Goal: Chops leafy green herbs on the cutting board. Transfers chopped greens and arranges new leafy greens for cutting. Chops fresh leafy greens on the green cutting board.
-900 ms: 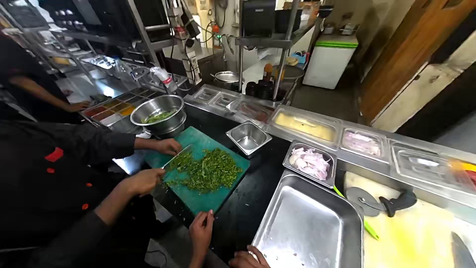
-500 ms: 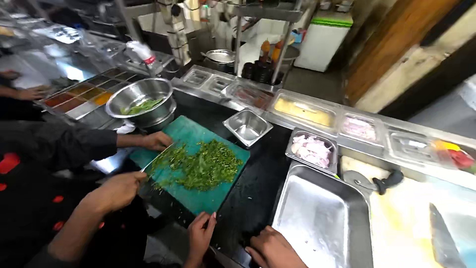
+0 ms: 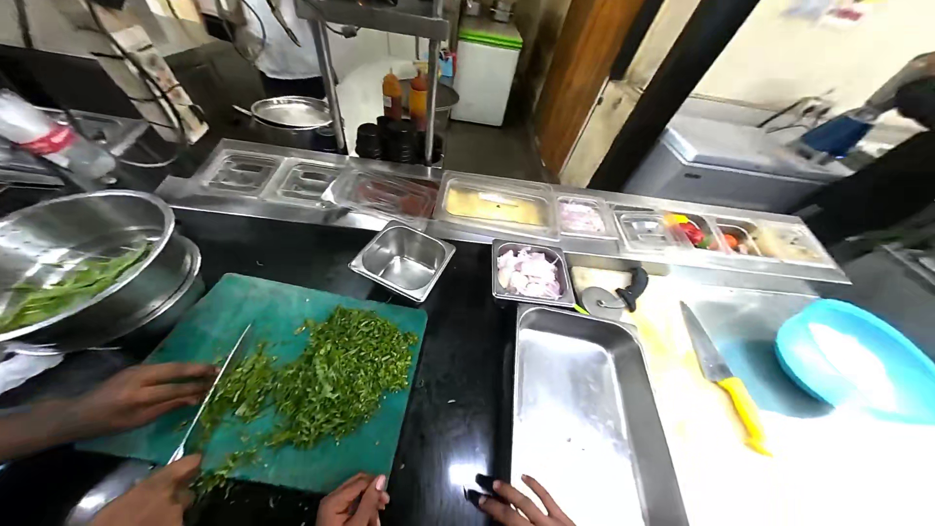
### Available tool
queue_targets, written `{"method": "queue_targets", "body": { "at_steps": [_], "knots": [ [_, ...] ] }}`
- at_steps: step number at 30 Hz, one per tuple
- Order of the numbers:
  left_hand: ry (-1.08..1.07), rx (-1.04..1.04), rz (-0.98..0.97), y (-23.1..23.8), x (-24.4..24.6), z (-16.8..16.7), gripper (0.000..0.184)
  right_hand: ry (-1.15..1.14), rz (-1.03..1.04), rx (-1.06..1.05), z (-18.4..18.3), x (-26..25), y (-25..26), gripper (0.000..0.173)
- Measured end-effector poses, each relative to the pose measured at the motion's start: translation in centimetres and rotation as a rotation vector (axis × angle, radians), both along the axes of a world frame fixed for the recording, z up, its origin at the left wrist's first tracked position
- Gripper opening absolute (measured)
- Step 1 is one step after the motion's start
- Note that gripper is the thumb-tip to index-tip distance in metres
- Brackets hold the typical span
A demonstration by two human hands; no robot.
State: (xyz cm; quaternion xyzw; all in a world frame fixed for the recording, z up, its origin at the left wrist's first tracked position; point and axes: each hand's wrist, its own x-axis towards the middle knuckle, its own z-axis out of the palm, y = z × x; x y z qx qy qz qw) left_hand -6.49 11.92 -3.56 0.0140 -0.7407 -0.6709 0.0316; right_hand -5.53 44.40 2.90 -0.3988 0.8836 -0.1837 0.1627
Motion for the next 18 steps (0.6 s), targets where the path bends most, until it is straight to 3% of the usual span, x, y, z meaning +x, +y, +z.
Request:
{"method": "queue_targets", "body": {
  "at_steps": [2, 4, 8, 12, 15, 18],
  "knots": [
    [-0.003, 0.009, -0.032, -0.2, -0.5, 0.0, 0.025, 0.068, -0.066, -0.022, -0.8, 0.2, 0.5, 0.02],
    [0.024, 0.029, -0.025, -0.4, -0.2, -0.8, 0.027, 0.096, -0.093, -0.032, -0.9, 0.6, 0.9, 0.016],
    [0.091, 0.079, -0.047, -0.7, -0.7, -2.2, 0.032, 0.11, -0.146, -0.105, 0.4, 1.0, -0.2, 0.025],
    [0.101, 0.138, -0.092, -1.1, -0.7, -2.0, 0.029, 0.151, -0.336, -0.293, 1.3, -1.4, -6.8, 0.024],
    [0.081, 0.19, -0.112, -1.2, -0.6, -1.2, 0.027, -0.079, -0.382, -0.075, 2.3, -7.1, -9.9, 0.038],
    [0.018, 0.084, -0.094, -1.6, 0.0, 0.1, 0.027, -0.216, -0.356, 0.087, 2.1, -13.6, -11.5, 0.048]
  ]
}}
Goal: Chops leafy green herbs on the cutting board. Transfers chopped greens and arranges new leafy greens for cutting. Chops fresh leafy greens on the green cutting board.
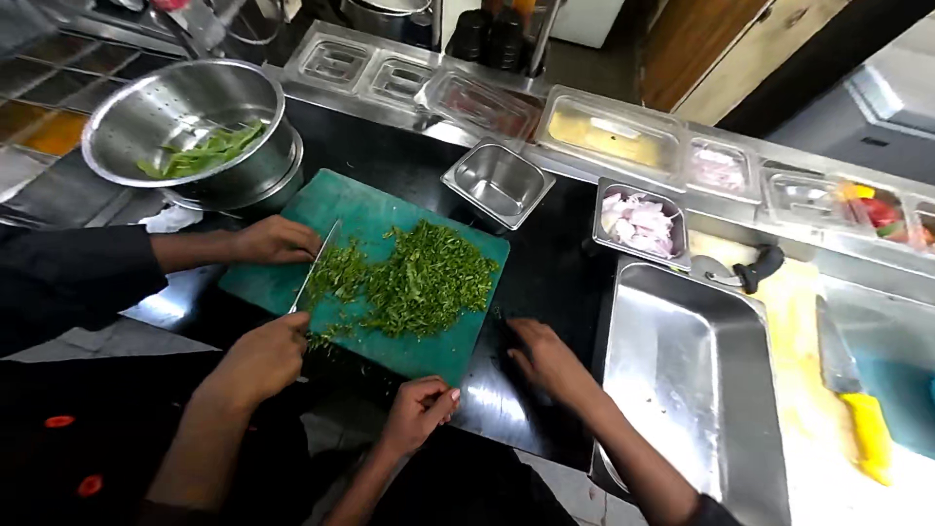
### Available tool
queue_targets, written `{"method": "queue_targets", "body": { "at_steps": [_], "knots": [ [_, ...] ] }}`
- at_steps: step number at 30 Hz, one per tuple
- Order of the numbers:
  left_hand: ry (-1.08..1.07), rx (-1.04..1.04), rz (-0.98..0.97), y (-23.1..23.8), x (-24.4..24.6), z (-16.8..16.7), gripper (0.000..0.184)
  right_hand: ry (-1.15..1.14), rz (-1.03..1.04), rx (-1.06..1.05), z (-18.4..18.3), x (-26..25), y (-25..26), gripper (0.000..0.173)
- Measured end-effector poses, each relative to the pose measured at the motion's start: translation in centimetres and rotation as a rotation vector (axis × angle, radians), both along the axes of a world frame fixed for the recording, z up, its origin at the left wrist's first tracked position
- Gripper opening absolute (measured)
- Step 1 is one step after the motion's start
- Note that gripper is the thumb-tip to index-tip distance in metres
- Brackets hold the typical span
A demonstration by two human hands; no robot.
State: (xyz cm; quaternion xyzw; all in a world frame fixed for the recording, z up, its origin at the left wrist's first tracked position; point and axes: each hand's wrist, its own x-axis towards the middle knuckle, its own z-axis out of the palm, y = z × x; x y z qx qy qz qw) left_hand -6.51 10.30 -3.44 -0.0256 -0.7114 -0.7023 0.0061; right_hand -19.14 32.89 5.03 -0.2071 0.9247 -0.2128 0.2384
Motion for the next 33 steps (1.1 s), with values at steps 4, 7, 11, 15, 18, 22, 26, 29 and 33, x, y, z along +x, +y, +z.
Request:
{"method": "queue_targets", "body": {
  "at_steps": [4, 7, 11, 15, 18, 22, 26, 29, 33],
  "knots": [
    [-0.318, -0.285, 0.067, -1.0, 1.4, 2.2, 0.03, 0.072, 0.034, 0.004, -3.0, -4.5, -1.6, 0.053],
    [-0.509, -0.34, 0.08, -2.2, 2.4, 3.1, 0.028, 0.108, 0.031, 0.025, -4.0, -3.6, -2.7, 0.037],
    [-0.555, -0.259, 0.074, -2.0, 2.7, 3.4, 0.027, 0.021, 0.085, 0.015, -3.7, 1.0, -3.3, 0.033],
    [-0.651, -0.329, -0.002, -1.6, 1.2, 3.9, 0.031, 0.121, 0.169, -0.034, -4.8, 5.8, -3.9, 0.032],
    [-0.747, -0.372, -0.019, -1.7, -0.5, 4.3, 0.029, 0.376, 0.275, -0.117, -6.3, 6.3, -3.5, 0.017],
    [-0.837, -0.369, -0.034, -1.7, -1.3, 5.0, 0.03, 0.372, 0.37, -0.112, -5.9, 5.2, -3.5, 0.015],
    [-0.841, -0.387, -0.002, -1.4, -0.9, 5.1, 0.032, -0.008, 0.247, -0.177, -3.7, 1.4, -2.8, 0.016],
    [-0.812, -0.411, 0.018, -1.0, -0.6, 5.1, 0.034, 0.12, 0.099, -0.343, -0.6, -3.4, -1.4, 0.011],
    [-0.797, -0.428, -0.003, -1.2, -0.6, 5.0, 0.035, 0.52, -0.041, -0.465, 6.7, -10.5, 0.1, 0.015]
  ]
}}
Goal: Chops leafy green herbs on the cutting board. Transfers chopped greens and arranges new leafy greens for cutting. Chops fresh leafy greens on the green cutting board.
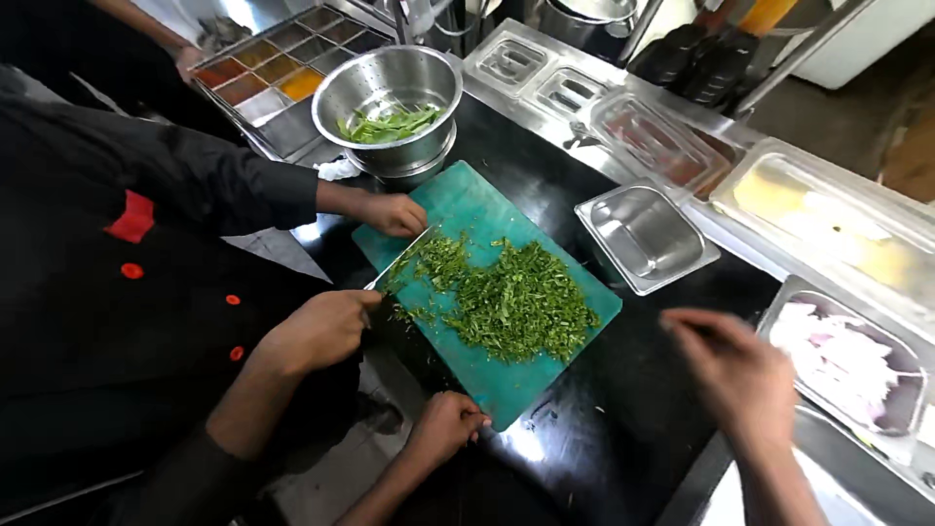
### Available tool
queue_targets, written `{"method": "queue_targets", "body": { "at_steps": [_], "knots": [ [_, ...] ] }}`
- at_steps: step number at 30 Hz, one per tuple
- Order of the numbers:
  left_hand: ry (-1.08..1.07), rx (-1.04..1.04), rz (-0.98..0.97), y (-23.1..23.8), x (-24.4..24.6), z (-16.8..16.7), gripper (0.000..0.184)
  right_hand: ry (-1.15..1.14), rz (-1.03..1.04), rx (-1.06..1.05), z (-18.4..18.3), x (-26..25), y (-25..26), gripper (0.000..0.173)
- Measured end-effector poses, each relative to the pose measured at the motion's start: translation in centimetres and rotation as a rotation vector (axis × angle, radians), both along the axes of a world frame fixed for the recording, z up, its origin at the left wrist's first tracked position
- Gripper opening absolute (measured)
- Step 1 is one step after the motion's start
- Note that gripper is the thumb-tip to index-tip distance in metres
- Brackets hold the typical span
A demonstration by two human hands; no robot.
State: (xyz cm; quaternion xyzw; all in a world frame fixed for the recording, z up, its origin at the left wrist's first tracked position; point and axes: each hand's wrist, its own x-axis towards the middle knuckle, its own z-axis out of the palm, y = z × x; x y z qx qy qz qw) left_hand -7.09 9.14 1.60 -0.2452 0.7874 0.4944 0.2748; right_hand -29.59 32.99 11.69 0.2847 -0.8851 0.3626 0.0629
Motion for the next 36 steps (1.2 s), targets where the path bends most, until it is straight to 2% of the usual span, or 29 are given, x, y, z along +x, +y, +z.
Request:
{"method": "queue_targets", "body": {
  "at_steps": [2, 5, 9, 13, 16, 19, 22, 24, 25, 26, 28, 29, 30, 34, 36],
  "knots": [
    [0.002, 0.003, -0.043, -0.6, -0.2, 0.0, 0.035, 0.127, -0.114, -0.076, 2.3, -2.8, -0.1, 0.018],
    [0.054, 0.016, -0.165, -1.8, -0.7, -0.6, 0.038, 0.224, -0.189, -0.09, 3.4, -6.8, -0.8, 0.02],
    [0.106, 0.025, -0.271, -2.6, -1.0, -0.8, 0.042, 0.046, -0.185, 0.183, 3.4, -10.0, -2.5, 0.026],
    [0.171, 0.043, -0.253, -2.8, -0.8, -1.6, 0.042, 0.062, -0.193, 0.154, 2.5, -11.9, -3.0, 0.017],
    [0.177, 0.062, -0.24, -2.9, -0.4, -1.9, 0.042, 0.048, -0.203, 0.102, 2.7, -11.3, -3.5, 0.017],
    [0.17, 0.066, -0.235, -2.9, -0.6, -1.9, 0.041, 0.142, -0.124, -0.065, 2.3, -8.5, -3.7, 0.02],
    [0.156, 0.083, -0.24, -2.9, -0.7, -1.9, 0.043, 0.136, 0.023, -0.181, -0.1, -4.6, -4.3, 0.021],
    [0.19, 0.075, -0.253, -2.8, -0.7, -1.4, 0.049, 0.048, 0.111, -0.255, -3.0, -2.6, -4.6, 0.024],
    [0.241, 0.062, -0.201, -2.6, -0.5, -1.2, 0.051, -0.012, 0.134, -0.28, -4.8, -2.1, -4.7, 0.027],
    [0.331, 0.034, -0.07, -2.2, -0.2, -1.1, 0.05, -0.074, 0.129, -0.291, -6.6, -1.5, -4.7, 0.031],
    [0.621, -0.106, 0.348, -0.5, -0.4, -1.4, 0.038, -0.202, 0.02, -0.26, -9.4, 0.3, -5.1, 0.04],
    [0.756, -0.21, 0.512, 0.1, -1.3, -1.5, 0.032, -0.271, -0.063, -0.22, -10.1, 1.4, -5.6, 0.046],
    [0.835, -0.301, 0.591, 0.2, -2.4, -1.5, 0.031, -0.312, -0.133, -0.182, -10.7, 2.4, -6.2, 0.053],
    [0.833, -0.487, 0.536, -0.6, -7.8, -2.2, 0.065, -0.237, -0.291, -0.129, -12.7, 2.4, -9.3, 0.067],
    [0.782, -0.615, 0.439, -0.8, -10.2, -3.1, 0.07, -0.175, -0.292, -0.07, -13.6, 0.8, -10.2, 0.067]
  ]
}}
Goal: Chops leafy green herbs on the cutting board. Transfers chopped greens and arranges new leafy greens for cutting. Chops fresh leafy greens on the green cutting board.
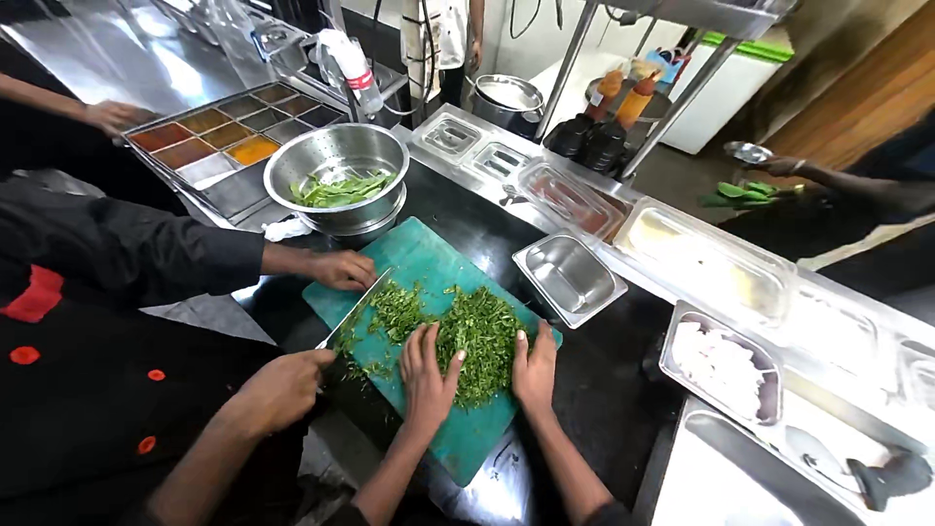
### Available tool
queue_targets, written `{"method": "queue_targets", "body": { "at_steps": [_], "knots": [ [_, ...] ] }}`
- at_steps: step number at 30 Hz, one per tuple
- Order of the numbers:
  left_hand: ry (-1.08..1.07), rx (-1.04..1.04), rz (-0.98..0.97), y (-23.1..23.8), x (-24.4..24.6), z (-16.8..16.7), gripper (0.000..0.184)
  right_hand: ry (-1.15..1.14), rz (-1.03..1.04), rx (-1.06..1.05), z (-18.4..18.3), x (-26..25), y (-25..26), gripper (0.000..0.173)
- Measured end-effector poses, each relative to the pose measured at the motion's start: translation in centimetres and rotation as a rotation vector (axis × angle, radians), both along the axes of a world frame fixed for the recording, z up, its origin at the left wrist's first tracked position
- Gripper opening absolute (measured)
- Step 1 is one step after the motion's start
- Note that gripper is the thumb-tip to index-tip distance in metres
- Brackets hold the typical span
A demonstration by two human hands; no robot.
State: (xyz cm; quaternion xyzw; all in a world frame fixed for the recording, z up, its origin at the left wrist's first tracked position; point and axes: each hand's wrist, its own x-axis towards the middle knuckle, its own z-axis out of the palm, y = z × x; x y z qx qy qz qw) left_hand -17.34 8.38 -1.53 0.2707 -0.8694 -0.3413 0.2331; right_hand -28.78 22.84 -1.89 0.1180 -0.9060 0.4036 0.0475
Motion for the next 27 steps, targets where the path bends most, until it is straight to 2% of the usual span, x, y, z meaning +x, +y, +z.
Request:
{"method": "queue_targets", "body": {
  "at_steps": [3, 10, 13, 17, 20, 27],
  "knots": [
    [-0.101, -0.119, -0.05, -0.6, -3.0, -0.4, 0.07, 0.035, 0.057, 0.014, -0.5, -1.6, -0.8, 0.061],
    [-0.069, 0.03, -0.222, -1.5, -6.5, -0.1, 0.063, -0.041, 0.15, -0.178, -0.1, -0.5, -4.6, 0.051],
    [0.009, 0.125, -0.226, -1.3, -7.2, 0.1, 0.054, -0.076, 0.132, -0.334, -0.2, -0.2, -6.0, 0.047],
    [0.222, 0.341, -0.158, -0.2, -7.6, -0.5, 0.048, -0.171, 0.121, -0.678, 0.2, 0.0, -7.2, 0.036],
    [0.329, 0.461, -0.123, 0.3, -7.9, 0.3, 0.042, -0.235, 0.096, -0.884, 1.2, -0.1, -7.8, 0.031],
    [0.33, 0.464, -0.106, 0.7, -7.9, 2.3, 0.037, -0.303, 0.01, -1.036, 2.5, 0.0, -8.1, 0.025]
  ]
}}
